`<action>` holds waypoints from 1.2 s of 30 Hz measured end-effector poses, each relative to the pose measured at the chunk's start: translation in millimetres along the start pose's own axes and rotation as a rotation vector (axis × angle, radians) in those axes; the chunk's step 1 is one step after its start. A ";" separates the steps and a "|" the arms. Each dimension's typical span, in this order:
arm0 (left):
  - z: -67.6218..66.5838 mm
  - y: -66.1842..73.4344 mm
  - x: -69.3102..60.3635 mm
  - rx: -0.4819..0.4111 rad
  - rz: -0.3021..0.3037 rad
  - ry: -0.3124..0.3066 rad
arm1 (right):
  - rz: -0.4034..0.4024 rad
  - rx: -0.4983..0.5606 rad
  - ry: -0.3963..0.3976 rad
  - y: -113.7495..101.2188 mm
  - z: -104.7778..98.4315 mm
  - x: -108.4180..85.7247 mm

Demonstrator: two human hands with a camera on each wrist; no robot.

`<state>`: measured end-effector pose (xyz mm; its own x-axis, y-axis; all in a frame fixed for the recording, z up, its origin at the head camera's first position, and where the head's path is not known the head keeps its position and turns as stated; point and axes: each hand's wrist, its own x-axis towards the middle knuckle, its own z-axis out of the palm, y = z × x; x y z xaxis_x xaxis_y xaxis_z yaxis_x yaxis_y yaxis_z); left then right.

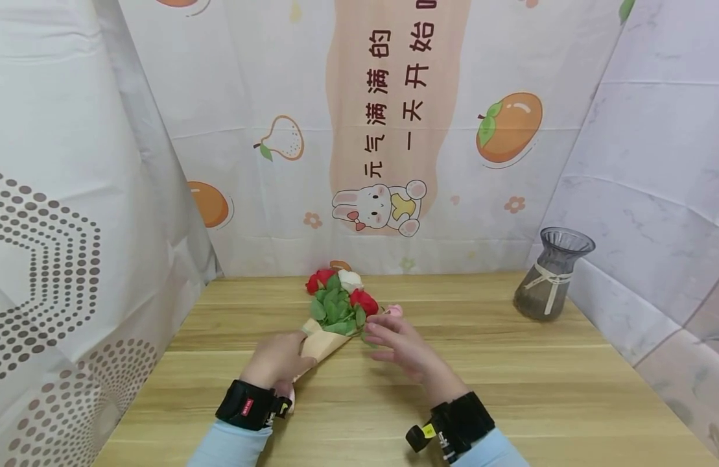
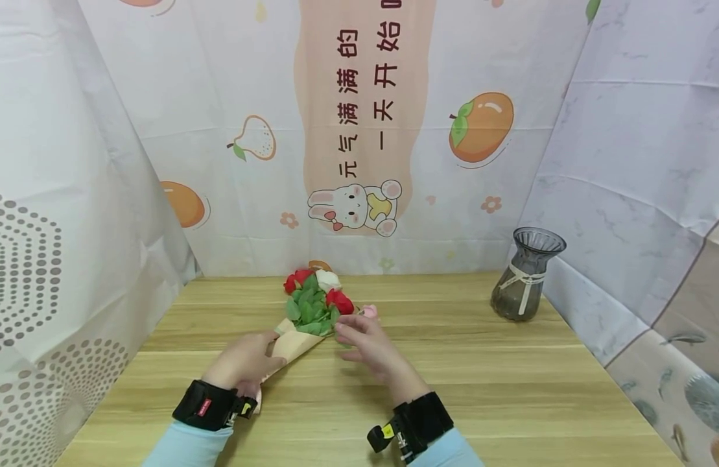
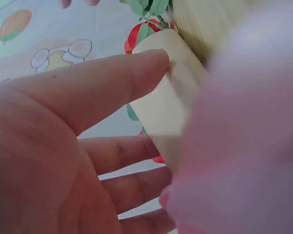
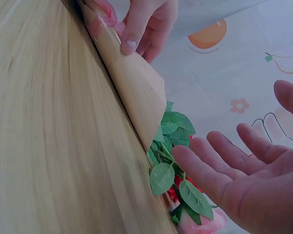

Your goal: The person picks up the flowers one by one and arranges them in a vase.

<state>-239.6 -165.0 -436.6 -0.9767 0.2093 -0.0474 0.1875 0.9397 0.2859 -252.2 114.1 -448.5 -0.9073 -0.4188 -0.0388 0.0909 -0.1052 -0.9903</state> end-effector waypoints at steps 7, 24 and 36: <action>3.8 12.6 -1.5 -0.031 0.027 -0.047 | 0.002 -0.009 0.010 0.6 -7.1 -3.1; 13.0 33.1 -5.8 -0.129 0.233 -0.099 | 0.016 -0.052 0.014 0.1 -30.4 -21.5; 14.2 52.7 -10.2 -0.128 0.338 -0.133 | 0.030 -0.085 0.011 -4.5 -44.1 -31.0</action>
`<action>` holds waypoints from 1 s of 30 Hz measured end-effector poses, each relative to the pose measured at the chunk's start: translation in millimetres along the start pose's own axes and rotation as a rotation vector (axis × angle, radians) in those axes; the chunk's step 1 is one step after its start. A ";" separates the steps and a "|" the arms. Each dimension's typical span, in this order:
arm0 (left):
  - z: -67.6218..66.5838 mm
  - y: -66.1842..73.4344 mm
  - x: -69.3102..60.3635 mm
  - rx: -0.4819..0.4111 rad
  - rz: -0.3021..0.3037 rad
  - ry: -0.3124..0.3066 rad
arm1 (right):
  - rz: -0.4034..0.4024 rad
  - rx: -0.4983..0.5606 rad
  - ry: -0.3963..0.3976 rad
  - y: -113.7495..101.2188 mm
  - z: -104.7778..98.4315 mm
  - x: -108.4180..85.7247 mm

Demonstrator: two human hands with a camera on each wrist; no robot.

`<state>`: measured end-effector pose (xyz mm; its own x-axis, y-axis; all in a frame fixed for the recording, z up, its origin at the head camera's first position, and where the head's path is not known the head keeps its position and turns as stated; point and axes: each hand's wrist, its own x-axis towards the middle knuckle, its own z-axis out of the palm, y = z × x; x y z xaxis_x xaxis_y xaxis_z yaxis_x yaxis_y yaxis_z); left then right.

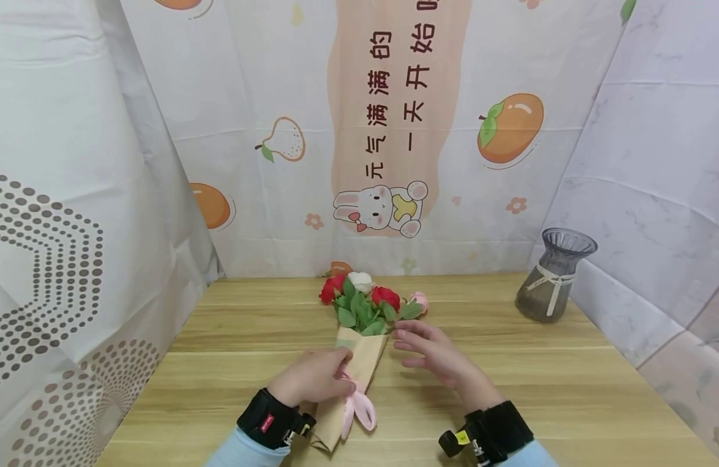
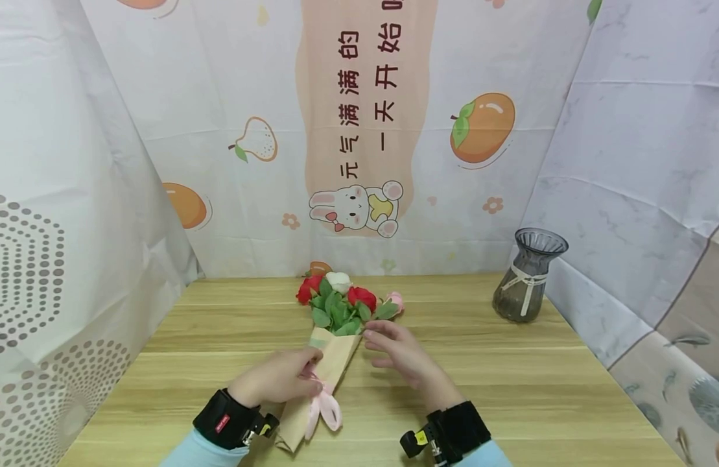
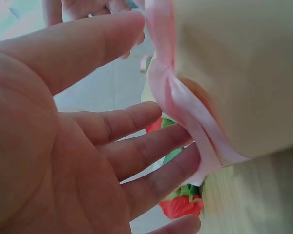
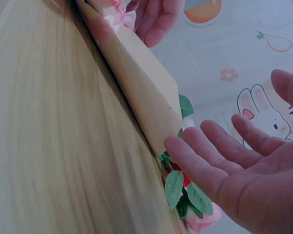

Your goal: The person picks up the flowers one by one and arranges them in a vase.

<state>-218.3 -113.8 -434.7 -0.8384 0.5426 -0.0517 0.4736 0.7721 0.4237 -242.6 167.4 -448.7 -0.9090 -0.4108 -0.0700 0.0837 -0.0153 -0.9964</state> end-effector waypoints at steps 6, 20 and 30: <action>5.8 10.0 2.0 -0.020 0.033 -0.029 | 0.003 -0.026 -0.005 0.9 -7.3 -4.5; 2.5 6.1 0.5 -0.227 0.087 -0.022 | -0.008 -0.060 -0.017 -2.7 -8.7 -8.7; -9.8 -9.9 0.7 -0.283 0.026 0.038 | -0.008 -0.076 -0.035 -4.0 -0.9 -9.2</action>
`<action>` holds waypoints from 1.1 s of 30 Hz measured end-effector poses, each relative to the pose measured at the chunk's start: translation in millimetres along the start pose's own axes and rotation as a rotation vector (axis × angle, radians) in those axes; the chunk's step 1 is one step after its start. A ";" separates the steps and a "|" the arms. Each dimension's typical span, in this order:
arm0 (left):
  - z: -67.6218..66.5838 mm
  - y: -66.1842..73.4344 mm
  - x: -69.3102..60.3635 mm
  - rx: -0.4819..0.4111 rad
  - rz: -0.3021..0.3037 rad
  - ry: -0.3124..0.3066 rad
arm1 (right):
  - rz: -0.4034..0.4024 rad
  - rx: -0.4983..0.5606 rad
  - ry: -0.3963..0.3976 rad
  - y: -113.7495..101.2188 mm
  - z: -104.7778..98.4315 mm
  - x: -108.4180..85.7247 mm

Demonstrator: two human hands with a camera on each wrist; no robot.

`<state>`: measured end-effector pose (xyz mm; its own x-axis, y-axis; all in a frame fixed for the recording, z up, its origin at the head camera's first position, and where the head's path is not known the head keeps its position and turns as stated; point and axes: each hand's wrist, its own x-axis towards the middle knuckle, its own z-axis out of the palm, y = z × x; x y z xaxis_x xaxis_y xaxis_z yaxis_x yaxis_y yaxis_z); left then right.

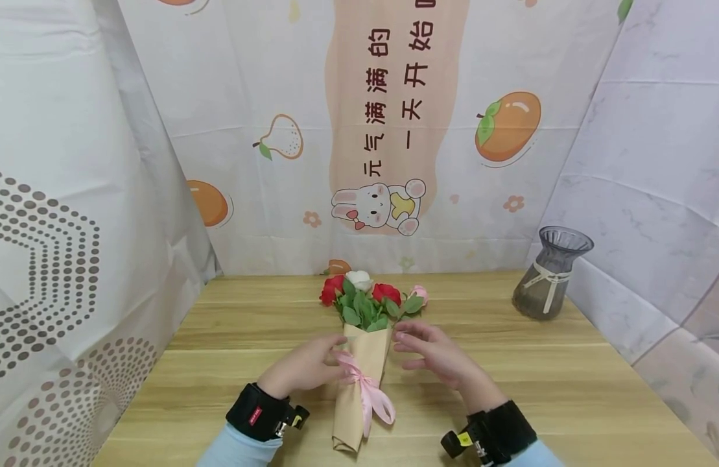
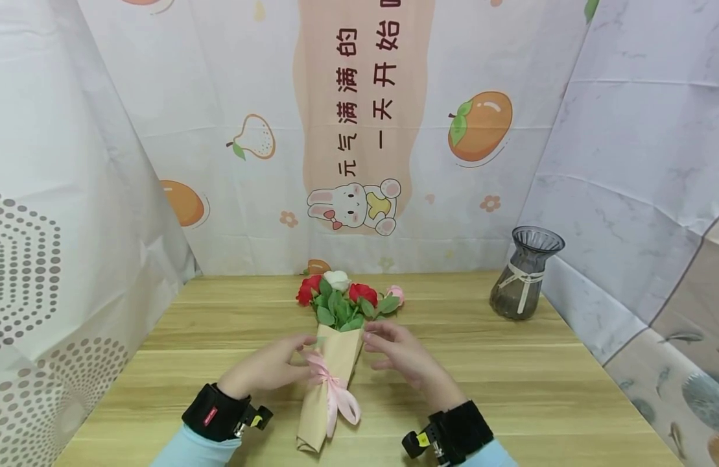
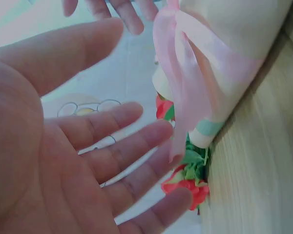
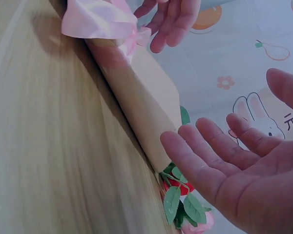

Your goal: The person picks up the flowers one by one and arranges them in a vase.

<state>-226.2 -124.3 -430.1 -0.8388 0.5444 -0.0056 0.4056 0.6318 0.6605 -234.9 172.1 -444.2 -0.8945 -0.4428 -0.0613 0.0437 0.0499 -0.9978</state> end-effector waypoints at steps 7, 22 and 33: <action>2.2 -6.0 1.3 0.063 -0.013 -0.007 | 0.007 0.004 -0.005 -0.4 5.1 -0.3; 17.5 -2.7 4.8 0.092 -0.070 -0.064 | 0.021 -0.002 -0.005 3.3 0.7 0.9; 30.5 7.8 12.6 0.224 -0.032 -0.057 | 0.012 -0.026 0.010 4.5 -13.0 -6.6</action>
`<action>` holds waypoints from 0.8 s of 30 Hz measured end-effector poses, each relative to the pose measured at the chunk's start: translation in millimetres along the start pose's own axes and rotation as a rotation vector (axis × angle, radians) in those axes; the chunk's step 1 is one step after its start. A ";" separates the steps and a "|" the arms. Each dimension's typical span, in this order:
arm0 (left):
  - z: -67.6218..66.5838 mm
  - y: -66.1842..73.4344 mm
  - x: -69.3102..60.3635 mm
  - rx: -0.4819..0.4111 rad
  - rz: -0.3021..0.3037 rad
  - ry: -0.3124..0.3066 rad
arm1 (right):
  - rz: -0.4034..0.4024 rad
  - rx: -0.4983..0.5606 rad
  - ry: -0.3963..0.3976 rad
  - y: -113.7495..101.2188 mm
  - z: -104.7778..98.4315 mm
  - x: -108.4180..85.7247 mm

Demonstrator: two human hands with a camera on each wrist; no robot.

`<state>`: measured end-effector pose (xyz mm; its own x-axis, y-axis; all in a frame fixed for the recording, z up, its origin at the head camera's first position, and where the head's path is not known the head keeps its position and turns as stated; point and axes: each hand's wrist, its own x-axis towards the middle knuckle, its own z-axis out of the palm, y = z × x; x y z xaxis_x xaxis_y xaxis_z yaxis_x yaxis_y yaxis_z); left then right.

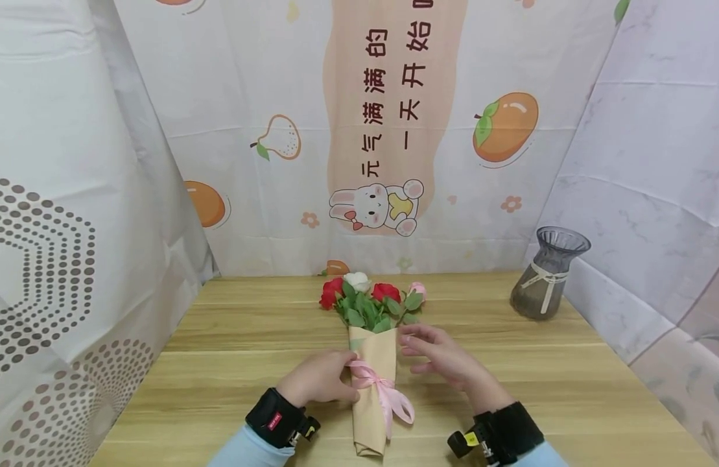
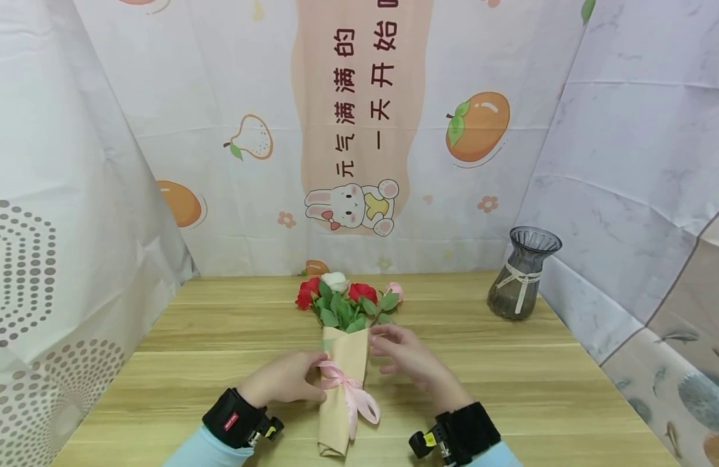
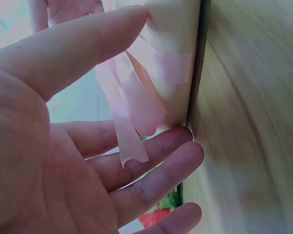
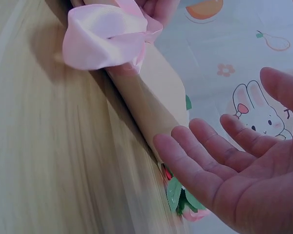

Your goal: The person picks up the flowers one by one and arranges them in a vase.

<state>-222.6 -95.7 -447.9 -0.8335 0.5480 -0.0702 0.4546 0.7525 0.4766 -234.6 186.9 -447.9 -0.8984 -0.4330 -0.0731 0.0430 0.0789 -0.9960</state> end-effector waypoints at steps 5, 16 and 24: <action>3.9 3.4 5.1 0.000 0.035 0.002 | 0.016 -0.005 0.018 2.3 -5.9 -0.9; 0.8 7.1 4.4 -0.032 0.023 0.017 | 0.014 -0.011 0.018 -0.2 -9.0 -1.9; -5.1 5.1 -0.1 -0.062 -0.025 -0.001 | 0.019 -0.015 0.030 -1.7 -11.0 -2.7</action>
<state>-221.8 -93.8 -440.9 -0.8440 0.5298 -0.0838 0.4132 0.7418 0.5283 -237.1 197.8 -445.5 -0.9101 -0.4045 -0.0903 0.0539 0.1005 -0.9935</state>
